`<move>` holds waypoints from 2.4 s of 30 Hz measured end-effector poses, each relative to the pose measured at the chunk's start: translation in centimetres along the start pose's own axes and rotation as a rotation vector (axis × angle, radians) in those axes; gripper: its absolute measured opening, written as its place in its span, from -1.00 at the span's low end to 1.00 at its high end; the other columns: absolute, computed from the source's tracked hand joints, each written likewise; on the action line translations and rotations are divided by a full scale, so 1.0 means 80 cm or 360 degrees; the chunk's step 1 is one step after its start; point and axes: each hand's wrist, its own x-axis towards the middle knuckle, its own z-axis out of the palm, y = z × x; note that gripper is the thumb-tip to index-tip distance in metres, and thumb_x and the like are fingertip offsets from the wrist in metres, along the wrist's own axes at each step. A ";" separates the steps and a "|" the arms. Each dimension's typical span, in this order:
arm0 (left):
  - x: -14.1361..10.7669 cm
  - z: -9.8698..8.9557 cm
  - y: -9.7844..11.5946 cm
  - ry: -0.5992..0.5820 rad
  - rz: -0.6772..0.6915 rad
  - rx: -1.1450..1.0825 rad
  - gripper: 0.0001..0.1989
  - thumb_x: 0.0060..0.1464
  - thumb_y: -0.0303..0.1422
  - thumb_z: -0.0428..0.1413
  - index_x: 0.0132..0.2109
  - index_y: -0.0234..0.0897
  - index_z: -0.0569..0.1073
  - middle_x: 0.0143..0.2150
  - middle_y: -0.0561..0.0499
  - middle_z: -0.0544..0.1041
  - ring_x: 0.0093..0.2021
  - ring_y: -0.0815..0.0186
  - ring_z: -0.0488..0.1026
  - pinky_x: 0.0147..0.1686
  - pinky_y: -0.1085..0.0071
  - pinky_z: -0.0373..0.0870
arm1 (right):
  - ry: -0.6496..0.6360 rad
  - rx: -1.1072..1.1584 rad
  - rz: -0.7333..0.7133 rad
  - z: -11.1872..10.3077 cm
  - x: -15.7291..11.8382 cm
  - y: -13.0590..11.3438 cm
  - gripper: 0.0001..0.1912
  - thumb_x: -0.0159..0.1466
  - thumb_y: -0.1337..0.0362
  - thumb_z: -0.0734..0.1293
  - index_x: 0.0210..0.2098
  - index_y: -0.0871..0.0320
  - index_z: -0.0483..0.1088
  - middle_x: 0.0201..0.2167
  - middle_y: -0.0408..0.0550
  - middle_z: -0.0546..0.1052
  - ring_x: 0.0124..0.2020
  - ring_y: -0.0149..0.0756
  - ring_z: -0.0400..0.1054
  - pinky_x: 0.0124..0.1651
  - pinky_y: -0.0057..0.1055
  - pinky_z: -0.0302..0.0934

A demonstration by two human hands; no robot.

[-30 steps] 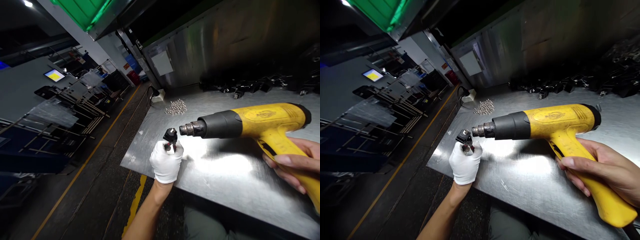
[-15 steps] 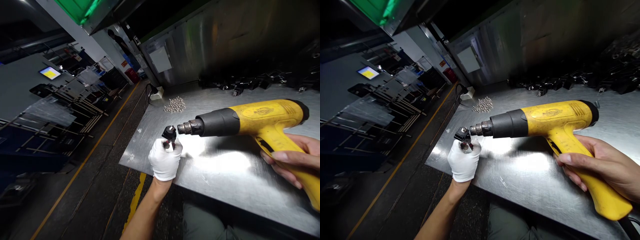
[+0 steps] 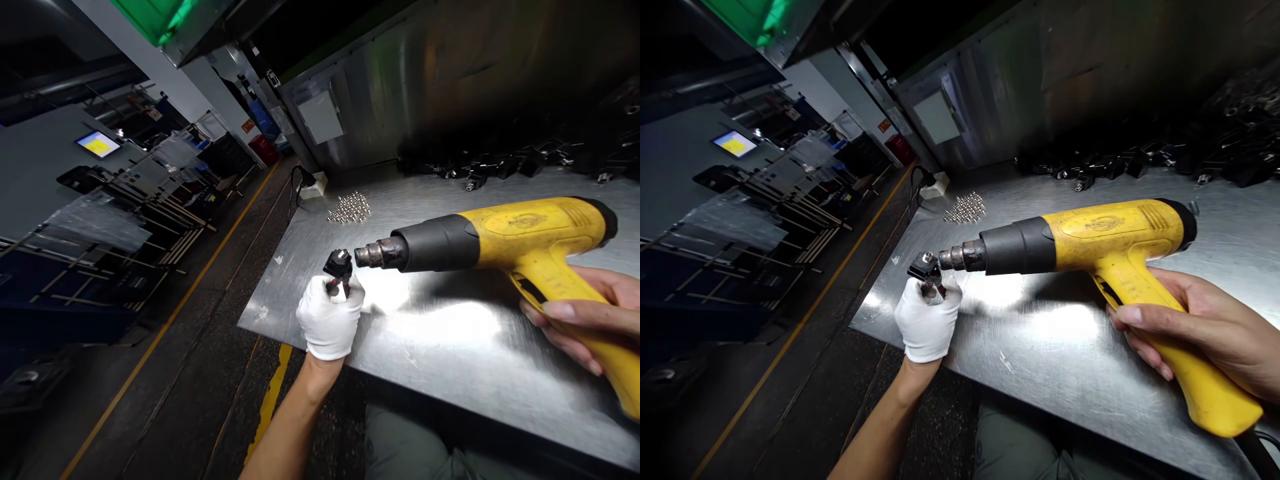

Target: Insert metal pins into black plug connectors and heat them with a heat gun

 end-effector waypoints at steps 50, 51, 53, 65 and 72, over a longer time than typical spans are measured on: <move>0.000 -0.001 0.003 0.0005 -0.0005 0.0048 -0.78 0.00 -0.23 0.21 -0.37 -0.18 0.32 -0.52 0.12 0.36 -0.50 0.33 0.33 -0.39 0.38 0.21 | -0.0011 0.0066 0.0034 0.007 -0.002 -0.009 -0.63 0.17 -0.06 0.47 -0.37 0.12 0.41 -0.66 -0.07 0.42 -0.65 -0.28 0.26 -0.56 -0.36 0.21; 0.000 -0.001 0.003 0.0002 -0.0012 0.0050 -0.78 0.00 -0.23 0.21 -0.37 -0.18 0.32 -0.52 0.12 0.36 -0.50 0.33 0.33 -0.39 0.38 0.21 | -0.0010 0.0071 0.0035 0.008 -0.002 -0.009 -0.63 0.18 -0.06 0.47 -0.37 0.12 0.41 -0.67 -0.07 0.42 -0.66 -0.29 0.26 -0.56 -0.37 0.20; 0.000 -0.001 0.003 -0.0001 -0.0020 0.0055 -0.78 0.00 -0.21 0.21 -0.37 -0.18 0.32 -0.52 0.11 0.37 -0.50 0.32 0.34 -0.39 0.38 0.22 | -0.0007 0.0071 0.0045 0.008 -0.002 -0.009 -0.64 0.19 -0.05 0.47 -0.36 0.12 0.41 -0.66 -0.07 0.43 -0.65 -0.29 0.27 -0.56 -0.37 0.21; 0.000 0.000 0.003 -0.0007 -0.0041 0.0076 -0.76 0.00 -0.20 0.21 -0.38 -0.18 0.31 -0.52 0.12 0.37 -0.51 0.32 0.33 -0.40 0.38 0.22 | -0.0023 0.0087 0.0028 0.002 -0.001 -0.006 -0.64 0.20 -0.04 0.46 -0.34 0.12 0.42 -0.65 -0.06 0.43 -0.65 -0.29 0.28 -0.57 -0.39 0.21; 0.000 0.004 0.004 -0.0046 -0.0075 0.0075 -0.74 0.04 -0.16 0.21 -0.36 -0.19 0.32 -0.49 0.10 0.39 -0.47 0.29 0.39 -0.37 0.37 0.25 | -0.0007 0.0212 0.0010 0.000 0.005 0.000 -0.68 0.19 0.02 0.49 -0.28 0.13 0.46 -0.58 -0.05 0.47 -0.61 -0.27 0.32 -0.57 -0.38 0.27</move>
